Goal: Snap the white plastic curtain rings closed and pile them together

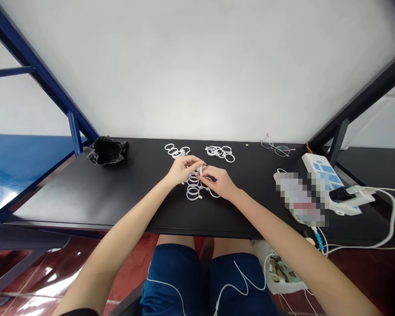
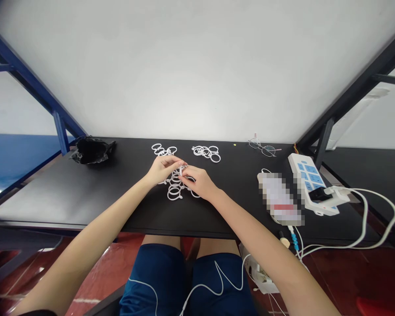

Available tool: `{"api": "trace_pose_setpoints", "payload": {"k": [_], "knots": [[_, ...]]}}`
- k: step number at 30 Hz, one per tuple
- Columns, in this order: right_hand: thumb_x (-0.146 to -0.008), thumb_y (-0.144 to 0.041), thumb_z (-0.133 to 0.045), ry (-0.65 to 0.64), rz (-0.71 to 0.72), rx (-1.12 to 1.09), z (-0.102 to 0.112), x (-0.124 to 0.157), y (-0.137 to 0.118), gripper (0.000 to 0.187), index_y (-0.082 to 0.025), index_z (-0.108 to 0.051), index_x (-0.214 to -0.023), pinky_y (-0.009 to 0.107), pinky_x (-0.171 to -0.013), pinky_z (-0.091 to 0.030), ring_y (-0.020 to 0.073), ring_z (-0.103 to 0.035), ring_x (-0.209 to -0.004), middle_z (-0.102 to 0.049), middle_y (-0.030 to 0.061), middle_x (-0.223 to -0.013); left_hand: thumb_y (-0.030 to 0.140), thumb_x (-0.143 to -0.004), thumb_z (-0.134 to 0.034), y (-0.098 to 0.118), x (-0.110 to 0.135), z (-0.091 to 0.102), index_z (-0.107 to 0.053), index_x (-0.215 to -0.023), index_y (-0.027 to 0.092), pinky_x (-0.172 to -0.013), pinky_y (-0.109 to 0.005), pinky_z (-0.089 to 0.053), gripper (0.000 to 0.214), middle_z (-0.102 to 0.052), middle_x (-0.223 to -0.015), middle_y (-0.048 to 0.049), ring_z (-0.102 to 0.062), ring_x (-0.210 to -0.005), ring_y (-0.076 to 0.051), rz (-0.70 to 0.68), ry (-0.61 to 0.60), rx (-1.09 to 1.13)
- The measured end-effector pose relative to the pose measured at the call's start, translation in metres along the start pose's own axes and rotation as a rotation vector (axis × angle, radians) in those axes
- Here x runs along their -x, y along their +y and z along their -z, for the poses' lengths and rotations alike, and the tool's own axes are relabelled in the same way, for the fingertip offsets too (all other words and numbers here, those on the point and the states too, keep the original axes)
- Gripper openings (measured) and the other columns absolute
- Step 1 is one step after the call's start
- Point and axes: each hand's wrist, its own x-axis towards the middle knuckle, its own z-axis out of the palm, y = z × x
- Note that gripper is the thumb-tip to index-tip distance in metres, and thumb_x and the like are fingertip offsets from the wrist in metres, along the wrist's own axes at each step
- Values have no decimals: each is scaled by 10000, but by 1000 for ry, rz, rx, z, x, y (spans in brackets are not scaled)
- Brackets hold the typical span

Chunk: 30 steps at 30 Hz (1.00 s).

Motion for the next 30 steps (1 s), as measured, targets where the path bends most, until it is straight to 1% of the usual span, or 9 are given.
{"api": "trace_pose_setpoints", "payload": {"k": [6,12,15,18,22,24,26,28,30], "knots": [[-911,-311,-560,14,42,10,0,-1,1,144,-223,-616,-813,331,-810,-509,184,-641,-849,-681,45,-918,411,-809,-665,1,0,-2,-712,-853,123,-793,-326,-543,295,-737,-887,-102,-690,-835,-204,27,26,18],[-908,-313,-569,43,74,27,1,-2,3,140,-219,-625,-822,322,-789,-521,179,-644,-839,-681,41,-901,396,-824,-653,-5,-1,-3,-706,-867,133,-788,-310,-540,272,-731,-905,-95,-684,-841,-192,1,44,41],[-910,-297,-561,62,83,30,2,-3,4,128,-218,-633,-840,318,-757,-530,173,-638,-812,-673,44,-907,386,-822,-655,-8,-2,-3,-705,-851,144,-777,-298,-538,249,-711,-891,-83,-664,-840,-180,-63,92,-9],[-895,-293,-574,112,60,52,6,-4,5,100,-225,-642,-918,318,-721,-542,169,-630,-785,-664,45,-903,382,-810,-666,-9,-3,-1,-702,-828,150,-751,-288,-533,235,-695,-848,-70,-650,-799,-169,-93,160,-115],[-859,-327,-617,222,-35,102,20,-5,13,159,-228,-648,-980,313,-689,-553,173,-644,-779,-668,44,-913,382,-807,-663,-9,-1,1,-709,-846,164,-760,-294,-529,227,-719,-827,-58,-667,-777,-176,-38,163,-260],[-873,-338,-587,325,-100,152,31,-5,22,157,-220,-654,-951,316,-694,-552,180,-646,-801,-666,50,-912,381,-805,-659,-10,0,1,-709,-856,169,-753,-294,-530,224,-728,-828,-54,-676,-776,-181,5,143,-300],[-884,-336,-547,392,-175,242,43,-3,36,174,-213,-657,-941,343,-738,-548,206,-639,-873,-661,66,-930,370,-799,-660,-9,0,1,-706,-858,171,-760,-296,-529,213,-732,-833,-53,-683,-790,-187,40,133,-332],[-844,-312,-576,346,-267,400,52,1,52,194,-205,-666,-978,421,-860,-515,257,-607,-1006,-653,95,-1049,353,-796,-654,-9,1,1,-701,-849,177,-775,-301,-523,190,-730,-830,-47,-684,-806,-191,46,130,-374],[-818,-299,-598,256,-358,499,57,5,65,284,-192,-660,-1073,487,-966,-450,306,-541,-1157,-596,131,-1237,338,-795,-649,-9,1,1,-697,-837,184,-786,-307,-514,166,-726,-830,-40,-679,-817,-192,28,124,-418]]}}
